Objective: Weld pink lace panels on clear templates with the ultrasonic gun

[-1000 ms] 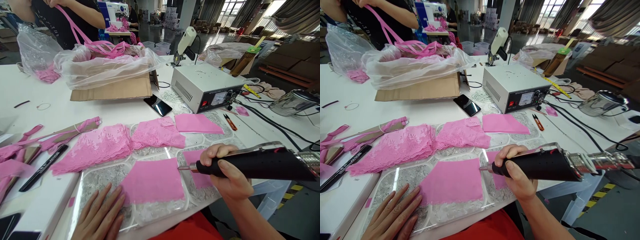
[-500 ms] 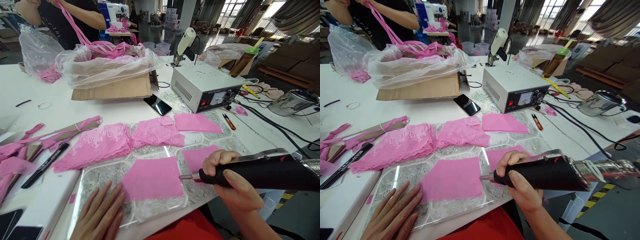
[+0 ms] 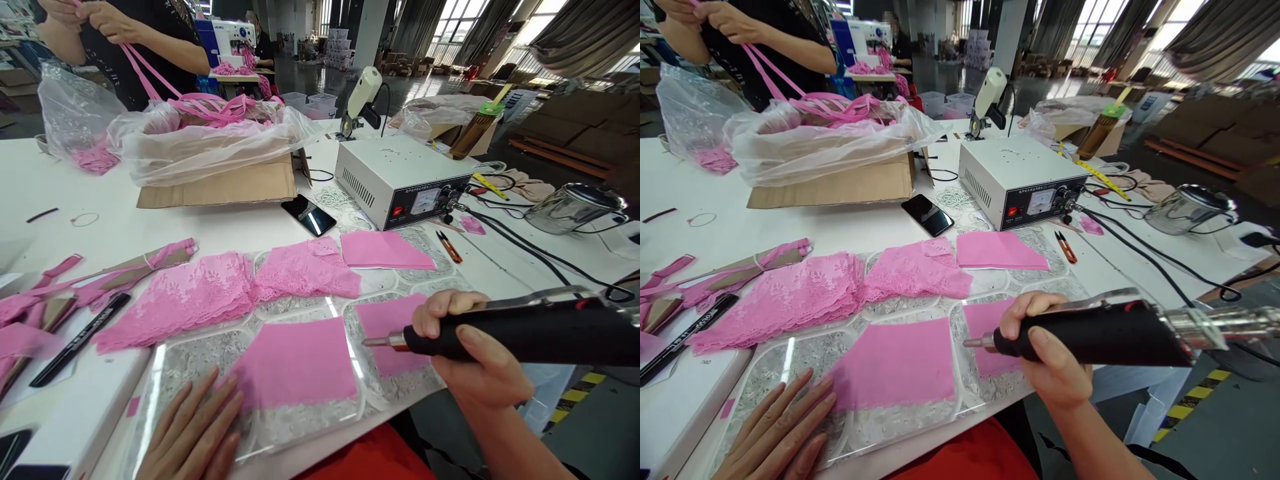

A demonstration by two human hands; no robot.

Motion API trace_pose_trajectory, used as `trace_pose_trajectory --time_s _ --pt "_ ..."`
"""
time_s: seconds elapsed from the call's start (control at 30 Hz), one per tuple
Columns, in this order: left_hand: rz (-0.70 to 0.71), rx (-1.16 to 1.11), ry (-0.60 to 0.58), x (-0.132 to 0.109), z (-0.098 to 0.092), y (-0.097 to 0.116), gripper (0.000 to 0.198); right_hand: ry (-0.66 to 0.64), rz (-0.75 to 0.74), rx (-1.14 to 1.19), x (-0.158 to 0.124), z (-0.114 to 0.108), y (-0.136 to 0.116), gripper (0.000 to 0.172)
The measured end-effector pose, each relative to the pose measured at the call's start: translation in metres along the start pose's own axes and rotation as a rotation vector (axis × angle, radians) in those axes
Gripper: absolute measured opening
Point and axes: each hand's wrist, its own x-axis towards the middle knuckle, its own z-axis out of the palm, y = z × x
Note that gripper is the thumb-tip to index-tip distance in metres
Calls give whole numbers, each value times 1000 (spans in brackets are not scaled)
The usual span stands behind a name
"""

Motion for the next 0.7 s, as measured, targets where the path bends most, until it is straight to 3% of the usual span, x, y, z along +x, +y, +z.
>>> trace_pose_trajectory --time_s 0.13,0.27,0.37,0.47,0.7 --pt "24 -65 68 45 8 30 31 35 -38 35 24 -14 3 9" --pt "113 -127 56 102 28 69 24 7 -28 37 40 -20 14 10" --pt "151 -133 4 131 43 89 24 -5 -34 55 46 -19 21 10" --pt "178 -141 -95 142 52 98 25 -21 -28 81 48 -17 25 10" --pt "137 -194 -206 140 57 99 27 -27 17 108 50 -16 27 11"
